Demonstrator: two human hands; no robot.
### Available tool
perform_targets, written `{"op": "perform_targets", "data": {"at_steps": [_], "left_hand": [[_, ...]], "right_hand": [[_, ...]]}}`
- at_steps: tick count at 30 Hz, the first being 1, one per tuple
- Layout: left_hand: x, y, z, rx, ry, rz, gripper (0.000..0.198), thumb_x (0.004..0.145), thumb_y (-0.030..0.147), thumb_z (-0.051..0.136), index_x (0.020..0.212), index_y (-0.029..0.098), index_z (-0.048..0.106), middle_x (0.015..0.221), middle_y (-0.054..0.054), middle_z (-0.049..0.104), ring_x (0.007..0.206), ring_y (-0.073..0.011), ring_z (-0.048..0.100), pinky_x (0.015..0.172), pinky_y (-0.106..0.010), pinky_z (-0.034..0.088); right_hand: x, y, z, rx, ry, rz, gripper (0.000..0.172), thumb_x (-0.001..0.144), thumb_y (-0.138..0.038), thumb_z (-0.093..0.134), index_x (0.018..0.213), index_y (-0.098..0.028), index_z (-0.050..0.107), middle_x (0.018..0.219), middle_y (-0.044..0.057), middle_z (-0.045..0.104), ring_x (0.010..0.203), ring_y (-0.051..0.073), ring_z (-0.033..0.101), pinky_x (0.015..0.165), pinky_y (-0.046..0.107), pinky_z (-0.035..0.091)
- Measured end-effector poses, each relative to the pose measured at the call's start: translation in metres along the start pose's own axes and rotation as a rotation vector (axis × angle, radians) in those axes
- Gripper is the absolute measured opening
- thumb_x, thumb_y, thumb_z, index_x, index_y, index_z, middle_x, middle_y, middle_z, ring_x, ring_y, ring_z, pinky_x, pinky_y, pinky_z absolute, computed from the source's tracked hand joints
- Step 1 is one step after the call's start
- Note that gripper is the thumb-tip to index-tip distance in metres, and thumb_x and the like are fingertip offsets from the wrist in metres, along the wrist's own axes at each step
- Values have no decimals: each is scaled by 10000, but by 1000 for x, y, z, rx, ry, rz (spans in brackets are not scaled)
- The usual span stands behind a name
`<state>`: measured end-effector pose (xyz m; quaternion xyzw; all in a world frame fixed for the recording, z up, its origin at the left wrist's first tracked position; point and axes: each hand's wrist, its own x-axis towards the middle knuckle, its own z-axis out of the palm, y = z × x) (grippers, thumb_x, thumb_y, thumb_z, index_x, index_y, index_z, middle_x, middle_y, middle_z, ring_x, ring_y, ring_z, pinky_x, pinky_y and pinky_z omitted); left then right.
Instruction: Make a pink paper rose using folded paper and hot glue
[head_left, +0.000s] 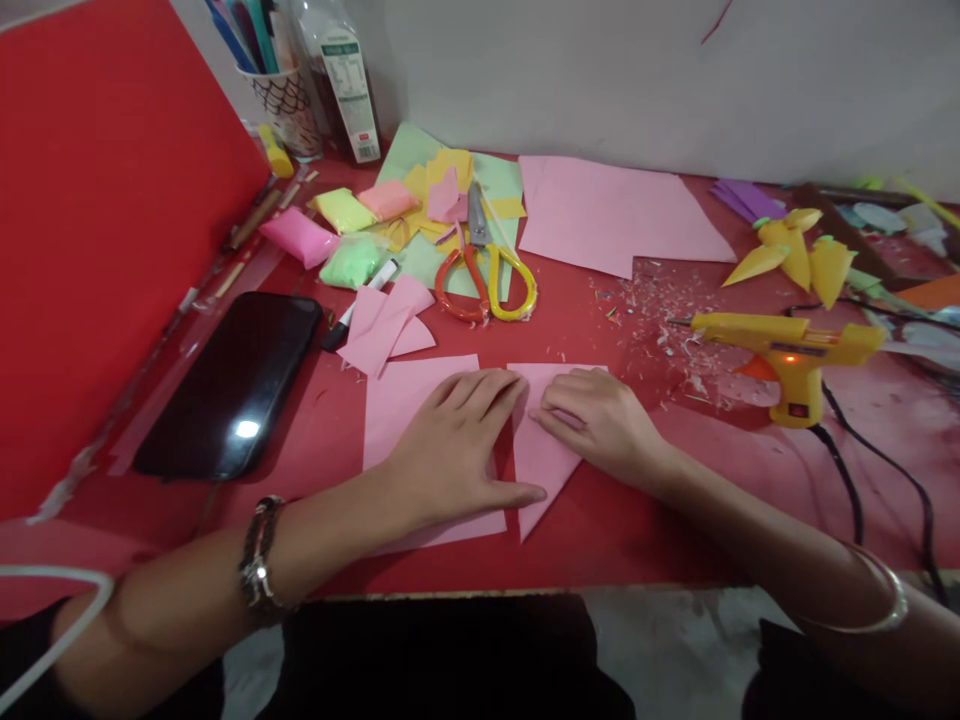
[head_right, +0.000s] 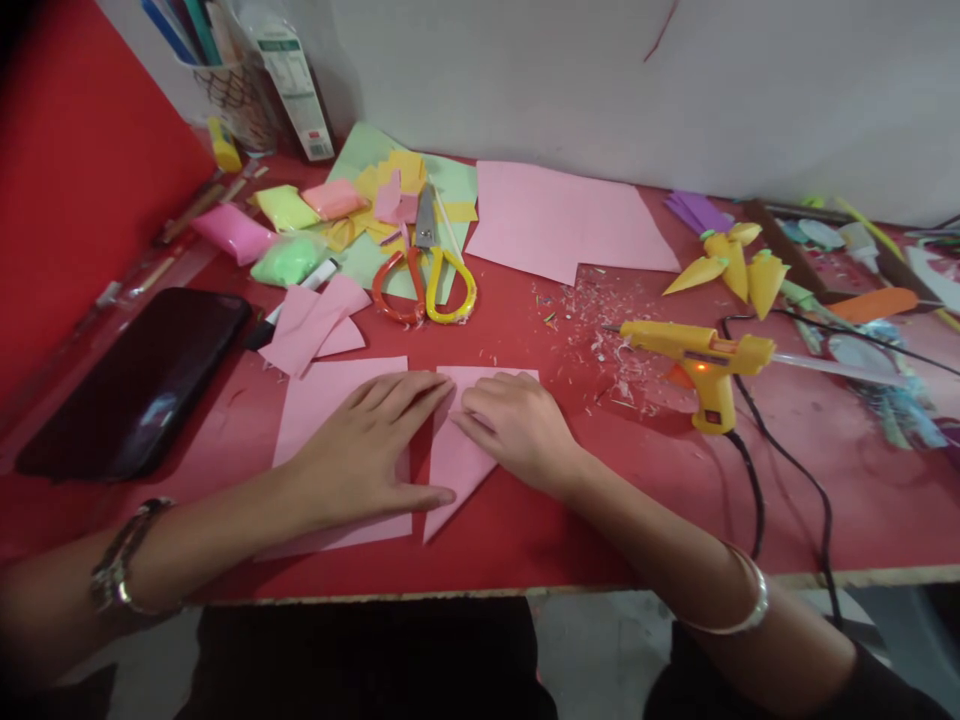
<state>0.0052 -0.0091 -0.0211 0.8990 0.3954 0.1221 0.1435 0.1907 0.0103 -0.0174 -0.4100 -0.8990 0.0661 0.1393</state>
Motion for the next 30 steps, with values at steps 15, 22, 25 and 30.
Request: {"op": "perform_targets", "data": {"at_steps": [15,22,25,30], "left_hand": [[-2,0,1,24,-18,5,922,602,682,494,1267,69,315,1295,-139,383,1176,-278,327,995,-396,250],[-1,3,-1,49,-37,-1,933,587,691,495,1278,94,305,1314,-131,367,1190,-277,319,1003,-403,236],[-2,5,-1,46,-53,-12,945,591,700,481,1282,83,296,1327,-149,349,1207,-290,300,1013,-424,216],[-4,7,-1,33,-75,-30,970,591,697,488,1300,76,256,1360,-164,295,1243,-297,248,1027,-451,187]], "right_hand": [[2,0,0,32,0,22,342,853,-355,368,570,-172,421,548,-6,437,533,112,360,543,241,263],[2,-1,-1,35,-7,33,291,837,-339,411,609,-168,473,572,0,470,552,118,383,555,244,272],[2,-1,-1,67,-6,24,280,835,-332,420,615,-168,478,567,-4,466,548,116,382,553,240,279],[1,0,-1,91,-10,30,256,826,-322,436,630,-164,483,603,12,508,576,125,417,566,241,299]]}}
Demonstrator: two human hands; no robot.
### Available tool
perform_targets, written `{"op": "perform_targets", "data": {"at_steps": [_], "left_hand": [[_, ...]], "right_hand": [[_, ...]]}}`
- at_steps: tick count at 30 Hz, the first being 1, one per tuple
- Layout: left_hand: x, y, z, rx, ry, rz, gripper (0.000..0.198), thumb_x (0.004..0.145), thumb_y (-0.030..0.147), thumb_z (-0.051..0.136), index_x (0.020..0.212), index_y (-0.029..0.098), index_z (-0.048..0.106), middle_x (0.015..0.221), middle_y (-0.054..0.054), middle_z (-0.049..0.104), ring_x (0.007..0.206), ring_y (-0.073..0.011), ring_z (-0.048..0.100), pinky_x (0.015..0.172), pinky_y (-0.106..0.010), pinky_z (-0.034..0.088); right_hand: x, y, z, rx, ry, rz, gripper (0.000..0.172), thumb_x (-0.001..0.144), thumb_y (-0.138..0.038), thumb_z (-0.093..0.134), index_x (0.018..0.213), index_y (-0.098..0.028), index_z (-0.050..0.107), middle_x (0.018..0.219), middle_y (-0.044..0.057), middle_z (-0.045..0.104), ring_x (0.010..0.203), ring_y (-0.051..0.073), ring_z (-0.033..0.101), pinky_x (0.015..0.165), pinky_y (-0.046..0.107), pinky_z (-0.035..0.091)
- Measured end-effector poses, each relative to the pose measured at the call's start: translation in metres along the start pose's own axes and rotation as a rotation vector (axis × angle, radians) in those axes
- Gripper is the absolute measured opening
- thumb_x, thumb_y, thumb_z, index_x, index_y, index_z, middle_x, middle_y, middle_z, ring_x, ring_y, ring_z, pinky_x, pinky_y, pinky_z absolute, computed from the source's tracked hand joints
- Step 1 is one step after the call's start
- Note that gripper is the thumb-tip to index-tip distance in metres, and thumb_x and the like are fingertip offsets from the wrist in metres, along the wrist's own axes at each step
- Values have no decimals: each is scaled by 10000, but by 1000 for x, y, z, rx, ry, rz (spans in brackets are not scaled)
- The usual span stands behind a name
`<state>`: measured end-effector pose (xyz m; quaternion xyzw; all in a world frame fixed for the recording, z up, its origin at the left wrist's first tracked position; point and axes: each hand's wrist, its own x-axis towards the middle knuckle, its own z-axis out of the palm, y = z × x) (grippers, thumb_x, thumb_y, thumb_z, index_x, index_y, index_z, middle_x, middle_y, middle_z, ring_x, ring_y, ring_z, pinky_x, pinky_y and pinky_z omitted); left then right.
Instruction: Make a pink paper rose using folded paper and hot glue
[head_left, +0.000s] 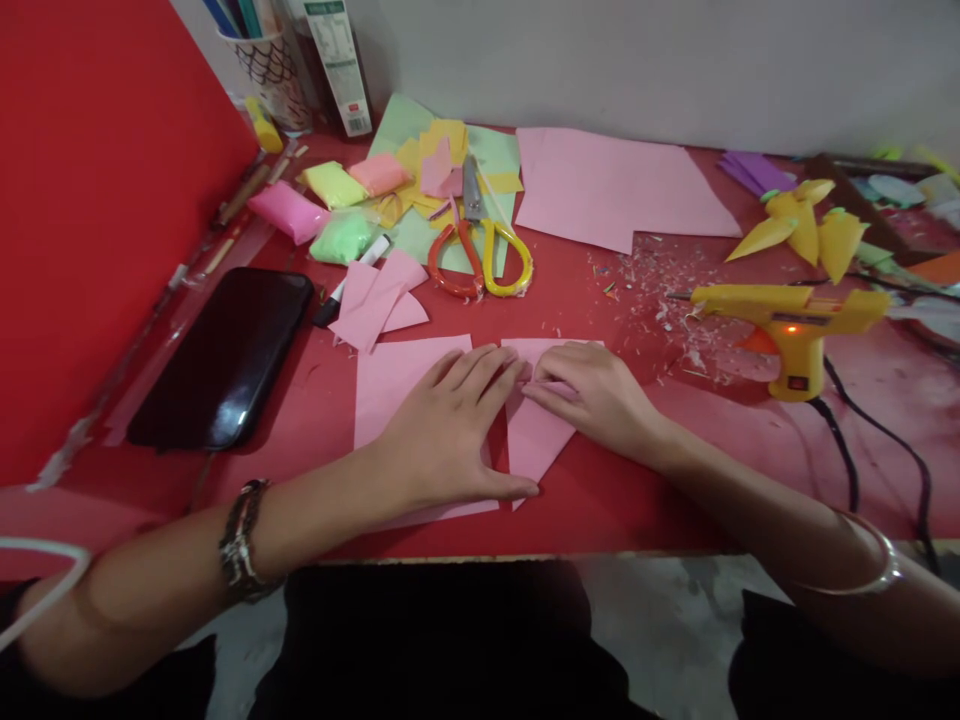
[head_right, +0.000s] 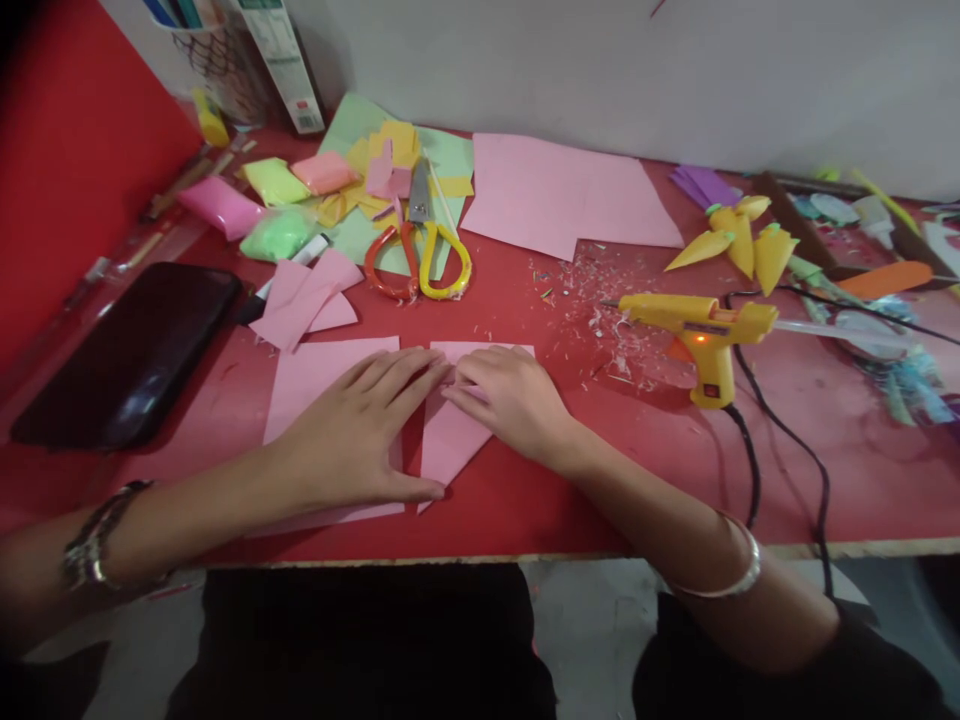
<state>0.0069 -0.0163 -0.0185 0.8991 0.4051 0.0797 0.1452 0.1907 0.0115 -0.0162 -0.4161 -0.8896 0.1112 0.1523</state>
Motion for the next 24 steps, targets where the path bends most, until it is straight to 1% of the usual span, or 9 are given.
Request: {"op": "perform_targets", "data": {"at_steps": [4,11,15,19,24], "left_hand": [[-1,1,1,-10,-4,14,992,581,688,511,1320,101,206,1381,-151,258,1262,-286,215,1039,-447,172],[-2,0,3,-6,-8,31,1016,572,689,512,1329,101,175,1391,-161,222,1271,-290,187,1042,-445,160],[-5,-1,3,-29,15,29,1001,574,692,505,1327,122,171,1365,-158,264,1249,-299,226,1030,-460,185],[-9,1,3,-26,20,34,969,600,676,500,1324,117,177,1337,-158,295,1227,-306,252,1024,-471,189],[-13,1,2,-37,54,56,861,628,646,495,1283,129,282,1252,-148,361,1147,-306,333,996,-476,236]], "right_hand": [[-1,2,2,11,-20,0,220,815,-306,448,655,-161,487,653,30,543,620,141,451,599,250,317],[1,1,2,20,-13,-1,224,819,-281,431,628,-168,468,618,8,519,585,124,426,578,241,293],[1,0,2,1,-23,2,223,823,-278,421,632,-172,467,615,4,509,581,124,420,577,245,284],[0,1,2,-10,-22,7,213,819,-282,426,642,-171,469,623,7,509,588,126,424,578,246,283],[0,2,4,-29,-16,18,255,827,-294,395,612,-172,456,599,3,482,568,121,398,565,244,270]]}}
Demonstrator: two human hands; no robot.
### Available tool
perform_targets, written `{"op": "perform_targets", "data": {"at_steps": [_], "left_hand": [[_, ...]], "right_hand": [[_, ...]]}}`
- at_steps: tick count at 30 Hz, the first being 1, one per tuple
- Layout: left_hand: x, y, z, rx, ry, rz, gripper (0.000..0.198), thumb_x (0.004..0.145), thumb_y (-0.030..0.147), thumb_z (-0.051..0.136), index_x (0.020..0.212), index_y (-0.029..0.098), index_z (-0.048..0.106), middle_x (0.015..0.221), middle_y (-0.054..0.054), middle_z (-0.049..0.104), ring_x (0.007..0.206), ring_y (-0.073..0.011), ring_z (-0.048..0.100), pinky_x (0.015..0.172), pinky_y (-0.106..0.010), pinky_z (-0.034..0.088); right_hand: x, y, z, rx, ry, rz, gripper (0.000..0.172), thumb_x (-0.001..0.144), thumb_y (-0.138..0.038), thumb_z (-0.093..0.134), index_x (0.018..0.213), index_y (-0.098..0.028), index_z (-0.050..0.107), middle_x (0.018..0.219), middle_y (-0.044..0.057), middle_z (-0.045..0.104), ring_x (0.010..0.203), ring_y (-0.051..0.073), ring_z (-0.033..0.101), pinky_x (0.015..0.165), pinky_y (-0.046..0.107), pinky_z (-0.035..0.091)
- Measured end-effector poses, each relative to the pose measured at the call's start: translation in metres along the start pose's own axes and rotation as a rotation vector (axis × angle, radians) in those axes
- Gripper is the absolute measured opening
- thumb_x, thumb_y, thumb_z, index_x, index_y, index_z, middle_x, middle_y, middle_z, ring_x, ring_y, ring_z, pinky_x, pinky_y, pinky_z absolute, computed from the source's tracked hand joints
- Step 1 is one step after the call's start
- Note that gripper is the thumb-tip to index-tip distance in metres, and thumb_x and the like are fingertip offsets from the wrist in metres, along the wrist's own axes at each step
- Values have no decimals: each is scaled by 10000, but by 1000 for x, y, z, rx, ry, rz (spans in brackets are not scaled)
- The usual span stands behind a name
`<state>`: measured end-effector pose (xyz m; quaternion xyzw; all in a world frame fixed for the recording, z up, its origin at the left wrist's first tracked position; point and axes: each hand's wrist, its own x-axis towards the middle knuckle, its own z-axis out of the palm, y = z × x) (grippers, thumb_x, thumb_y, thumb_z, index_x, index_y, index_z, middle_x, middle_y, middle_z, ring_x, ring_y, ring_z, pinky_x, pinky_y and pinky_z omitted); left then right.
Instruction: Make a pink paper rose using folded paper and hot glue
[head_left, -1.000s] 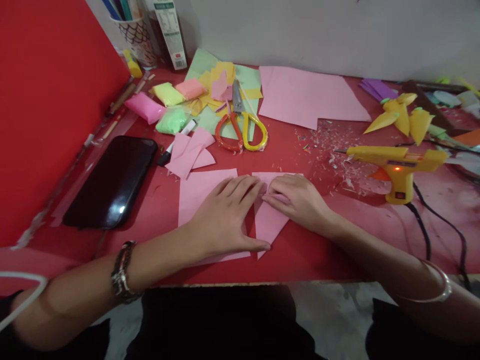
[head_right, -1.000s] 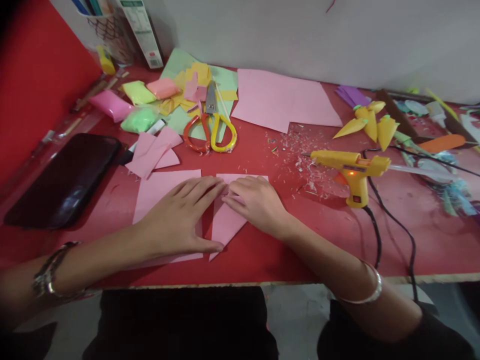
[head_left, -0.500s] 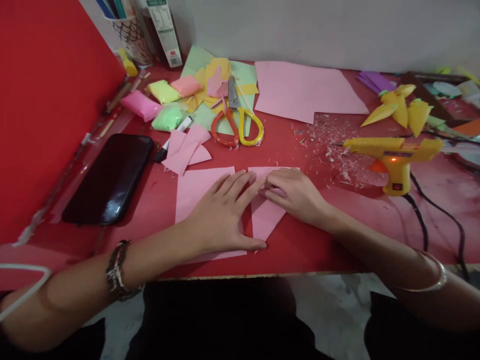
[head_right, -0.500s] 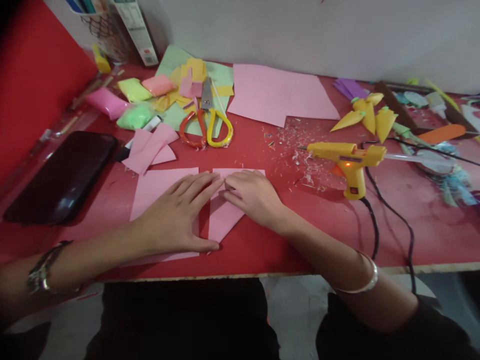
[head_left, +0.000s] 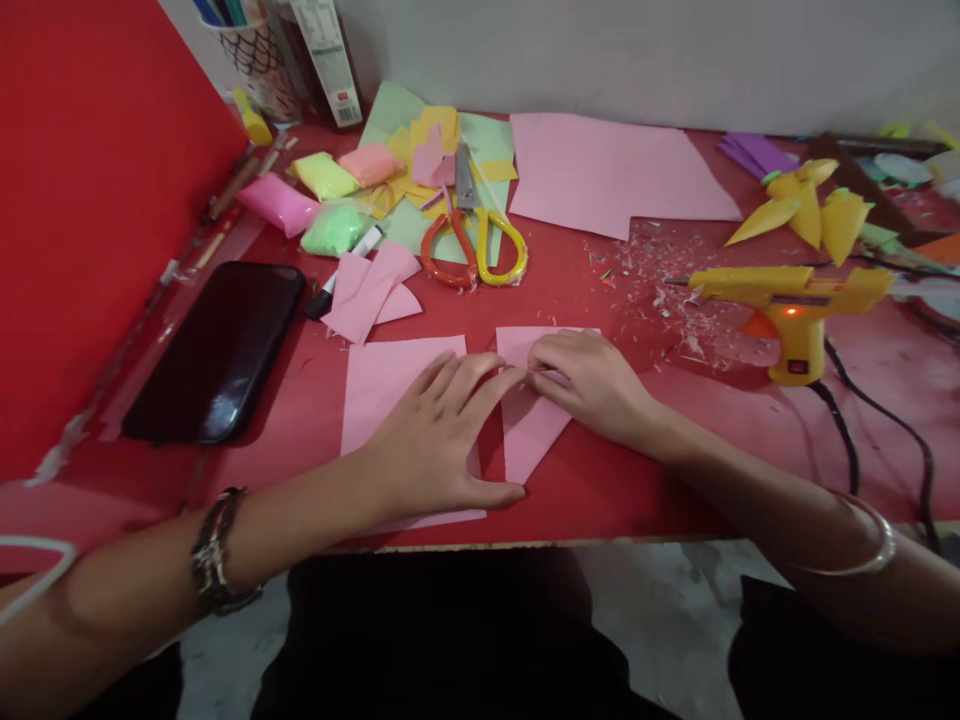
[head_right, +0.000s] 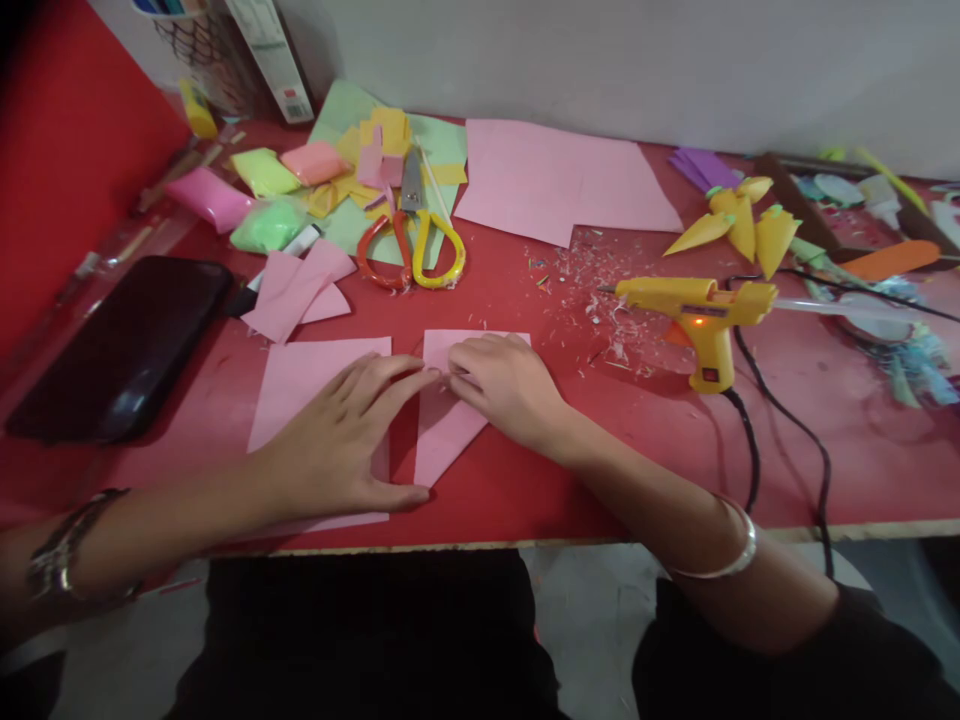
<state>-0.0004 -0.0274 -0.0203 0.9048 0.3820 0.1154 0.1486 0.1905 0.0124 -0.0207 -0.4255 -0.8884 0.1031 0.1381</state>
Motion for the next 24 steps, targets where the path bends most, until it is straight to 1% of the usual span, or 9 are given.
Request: {"op": "perform_targets", "data": {"at_steps": [2,5,7,11,16,20,22,24], "left_hand": [[0,0,-1,1,9,44,768,666,620,479,1259,153,337,1224,-137,380,1118,-293,357,979,-467,260],[0,0,-3,0,-8,134,527,743,535,455,1172,228,454,1197,-89,415,1083,-248,393,943,-415,305],[-1,1,-5,-2,-27,147,442,756,492,465,1119,243,501,1176,-65,441,1063,-224,412,929,-384,316],[-2,2,-5,8,-20,108,478,722,483,504,1127,229,506,1164,-62,464,1059,-227,419,925,-380,312],[-4,4,-4,14,-37,76,471,731,489,486,1158,289,491,1237,-44,430,1111,-238,394,938,-407,293],[-4,4,-4,7,-57,40,523,706,513,497,1185,305,467,1257,-44,417,1142,-251,364,953,-426,271],[-4,3,-4,8,-54,27,566,689,533,500,1204,302,449,1264,-49,406,1151,-259,350,961,-432,256],[-4,2,-3,6,-49,22,604,671,544,507,1216,293,437,1263,-49,403,1151,-260,345,968,-429,247]], "right_hand": [[0,0,0,-1,10,5,290,837,-326,382,601,-171,448,590,3,472,561,119,388,561,244,267],[1,0,1,-2,13,12,309,838,-356,386,596,-171,436,583,0,459,559,117,379,557,243,265],[1,0,0,-7,6,12,297,833,-343,398,593,-170,430,580,-4,453,552,113,371,553,241,262],[1,0,0,-11,1,13,262,816,-326,426,606,-169,440,595,-3,464,560,114,380,558,241,268],[0,-1,0,1,16,8,257,812,-303,425,592,-170,435,589,-3,468,557,111,382,561,240,276],[2,-1,0,2,30,33,239,798,-278,428,585,-170,435,584,0,476,549,111,391,553,243,284],[2,-2,0,21,30,58,195,784,-253,438,609,-169,452,592,2,491,548,115,405,546,244,299],[1,-4,-1,25,57,70,117,770,-237,452,689,-163,493,648,18,520,589,132,440,567,257,332]]}}
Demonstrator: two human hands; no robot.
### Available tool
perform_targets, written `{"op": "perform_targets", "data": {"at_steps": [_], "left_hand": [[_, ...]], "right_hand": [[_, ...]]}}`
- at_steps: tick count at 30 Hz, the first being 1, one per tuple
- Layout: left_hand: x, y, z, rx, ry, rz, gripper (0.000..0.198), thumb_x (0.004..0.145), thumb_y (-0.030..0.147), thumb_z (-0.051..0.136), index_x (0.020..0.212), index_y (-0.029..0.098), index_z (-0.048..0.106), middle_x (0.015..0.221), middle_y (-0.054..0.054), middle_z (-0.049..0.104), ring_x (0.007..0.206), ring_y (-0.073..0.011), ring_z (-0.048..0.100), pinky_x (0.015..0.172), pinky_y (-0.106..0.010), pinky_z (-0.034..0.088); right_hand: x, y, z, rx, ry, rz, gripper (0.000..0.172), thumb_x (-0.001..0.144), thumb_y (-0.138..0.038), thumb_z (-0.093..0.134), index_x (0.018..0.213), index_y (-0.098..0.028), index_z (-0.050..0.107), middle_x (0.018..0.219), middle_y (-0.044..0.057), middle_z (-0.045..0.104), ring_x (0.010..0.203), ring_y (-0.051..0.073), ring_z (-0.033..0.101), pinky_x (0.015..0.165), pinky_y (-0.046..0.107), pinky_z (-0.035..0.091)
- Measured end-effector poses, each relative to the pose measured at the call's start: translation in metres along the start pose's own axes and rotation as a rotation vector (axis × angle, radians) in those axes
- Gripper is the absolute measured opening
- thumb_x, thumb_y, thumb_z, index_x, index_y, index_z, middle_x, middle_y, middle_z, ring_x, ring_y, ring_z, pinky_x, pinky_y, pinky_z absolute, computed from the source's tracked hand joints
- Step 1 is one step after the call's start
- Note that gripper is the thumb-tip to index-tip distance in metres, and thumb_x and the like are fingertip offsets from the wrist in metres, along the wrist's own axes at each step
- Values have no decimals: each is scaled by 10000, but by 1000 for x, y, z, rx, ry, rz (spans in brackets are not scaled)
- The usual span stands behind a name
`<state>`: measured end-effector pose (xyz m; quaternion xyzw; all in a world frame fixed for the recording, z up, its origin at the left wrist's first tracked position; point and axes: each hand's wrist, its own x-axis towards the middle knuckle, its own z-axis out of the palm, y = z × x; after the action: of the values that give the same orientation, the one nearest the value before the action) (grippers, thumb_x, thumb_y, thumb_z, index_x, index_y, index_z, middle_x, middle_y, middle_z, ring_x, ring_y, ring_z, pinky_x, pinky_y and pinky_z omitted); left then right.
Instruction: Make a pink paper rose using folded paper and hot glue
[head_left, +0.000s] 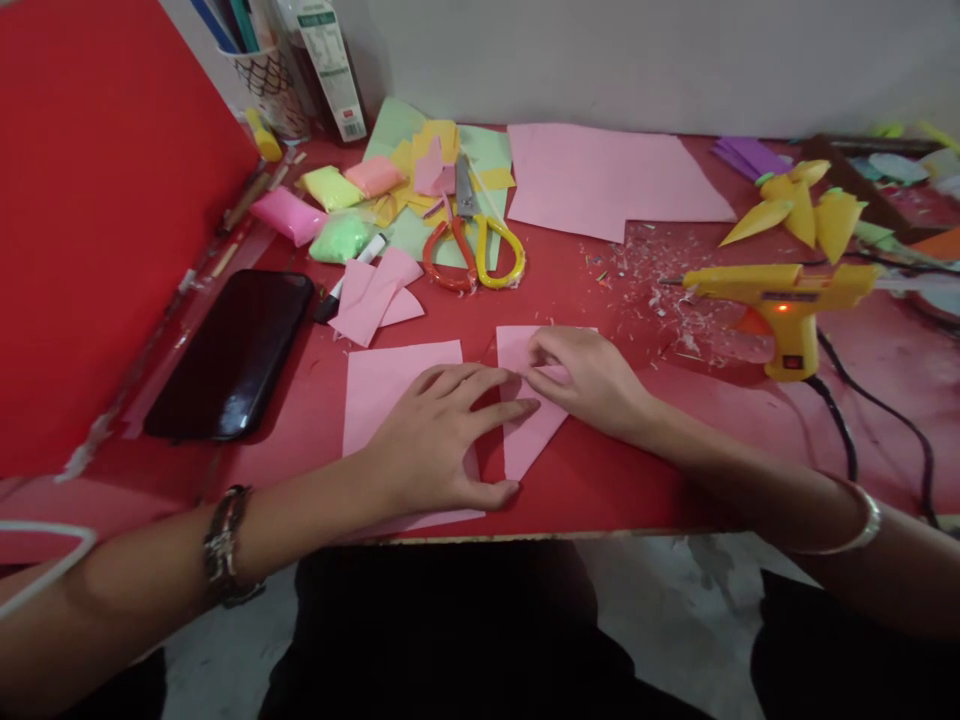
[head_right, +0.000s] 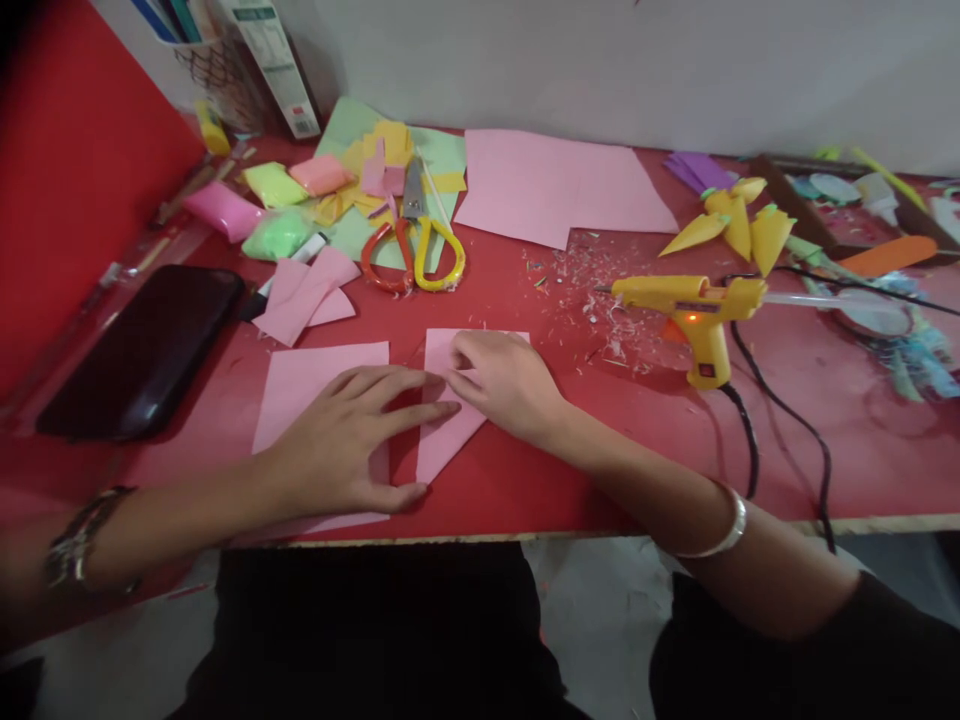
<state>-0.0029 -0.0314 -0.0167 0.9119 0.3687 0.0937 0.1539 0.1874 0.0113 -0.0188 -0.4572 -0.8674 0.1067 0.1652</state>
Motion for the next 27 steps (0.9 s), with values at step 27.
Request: {"op": "perform_targets", "data": {"at_steps": [27], "left_hand": [[2,-1,1,-27,2,18,614,654,509,528,1208,265,428,1279,-47,376,1158,-265,307,982,-436,205]], "right_hand": [[-80,11,-30,-176,-87,-54,319,848,-336,373,1101,-323,567,1299,78,293,1192,308,273,928,548,288]]}}
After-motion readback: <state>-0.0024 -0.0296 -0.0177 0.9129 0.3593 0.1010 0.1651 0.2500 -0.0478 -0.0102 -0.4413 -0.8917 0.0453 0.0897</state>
